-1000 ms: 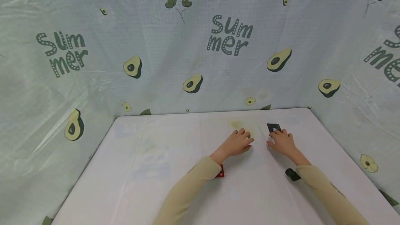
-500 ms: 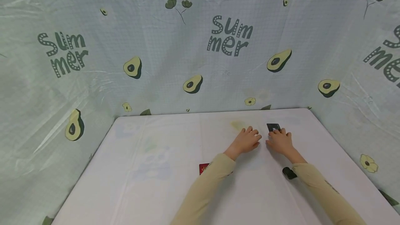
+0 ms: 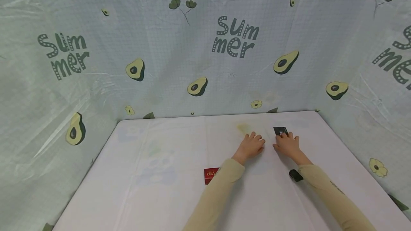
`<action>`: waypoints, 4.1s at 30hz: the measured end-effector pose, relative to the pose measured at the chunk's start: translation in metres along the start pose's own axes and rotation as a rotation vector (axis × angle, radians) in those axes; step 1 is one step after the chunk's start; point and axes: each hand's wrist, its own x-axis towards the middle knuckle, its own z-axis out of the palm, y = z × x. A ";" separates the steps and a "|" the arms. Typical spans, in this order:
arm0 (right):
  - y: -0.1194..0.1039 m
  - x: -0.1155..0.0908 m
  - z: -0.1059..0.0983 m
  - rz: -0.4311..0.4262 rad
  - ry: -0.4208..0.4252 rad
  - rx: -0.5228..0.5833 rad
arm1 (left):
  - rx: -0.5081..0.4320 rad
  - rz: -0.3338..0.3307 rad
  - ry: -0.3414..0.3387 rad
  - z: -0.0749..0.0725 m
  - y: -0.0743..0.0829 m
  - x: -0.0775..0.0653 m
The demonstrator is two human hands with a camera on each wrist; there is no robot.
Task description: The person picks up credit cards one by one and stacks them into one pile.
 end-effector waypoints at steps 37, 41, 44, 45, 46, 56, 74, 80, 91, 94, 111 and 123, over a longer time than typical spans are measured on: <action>0.018 -0.004 -0.014 -0.299 0.001 0.202 | 0.100 -0.022 -0.148 0.006 0.010 -0.008; 0.018 -0.004 -0.012 -0.316 -0.010 0.211 | 0.147 -0.026 -0.150 0.006 0.012 -0.009; 0.017 -0.005 -0.012 -0.308 -0.019 0.208 | 0.168 -0.027 -0.169 0.005 0.013 -0.008; 0.017 -0.006 -0.012 -0.306 -0.027 0.204 | 0.174 -0.023 -0.177 0.004 0.014 -0.007; 0.016 -0.006 -0.013 -0.303 -0.033 0.196 | 0.177 -0.022 -0.180 0.004 0.015 -0.007; 0.016 -0.005 -0.017 -0.315 -0.152 0.146 | 0.154 -0.025 -0.193 0.001 0.020 -0.007; 0.020 -0.009 -0.012 -0.365 -0.044 0.191 | 0.125 -0.006 -0.087 0.003 0.021 -0.009; 0.026 -0.005 -0.010 -0.361 -0.068 0.203 | 0.129 0.002 -0.063 0.009 0.017 -0.011; 0.024 0.008 -0.014 -0.333 -0.177 0.180 | 0.138 0.016 -0.018 0.012 0.016 -0.010; 0.020 0.010 -0.016 -0.332 -0.210 0.160 | 0.120 0.015 -0.022 0.013 0.016 -0.010; 0.015 0.009 -0.018 -0.314 -0.198 0.189 | 0.136 0.003 -0.052 0.014 0.015 -0.009; 0.020 0.000 -0.017 -0.358 -0.104 0.201 | 0.218 -0.020 0.001 0.012 0.016 -0.012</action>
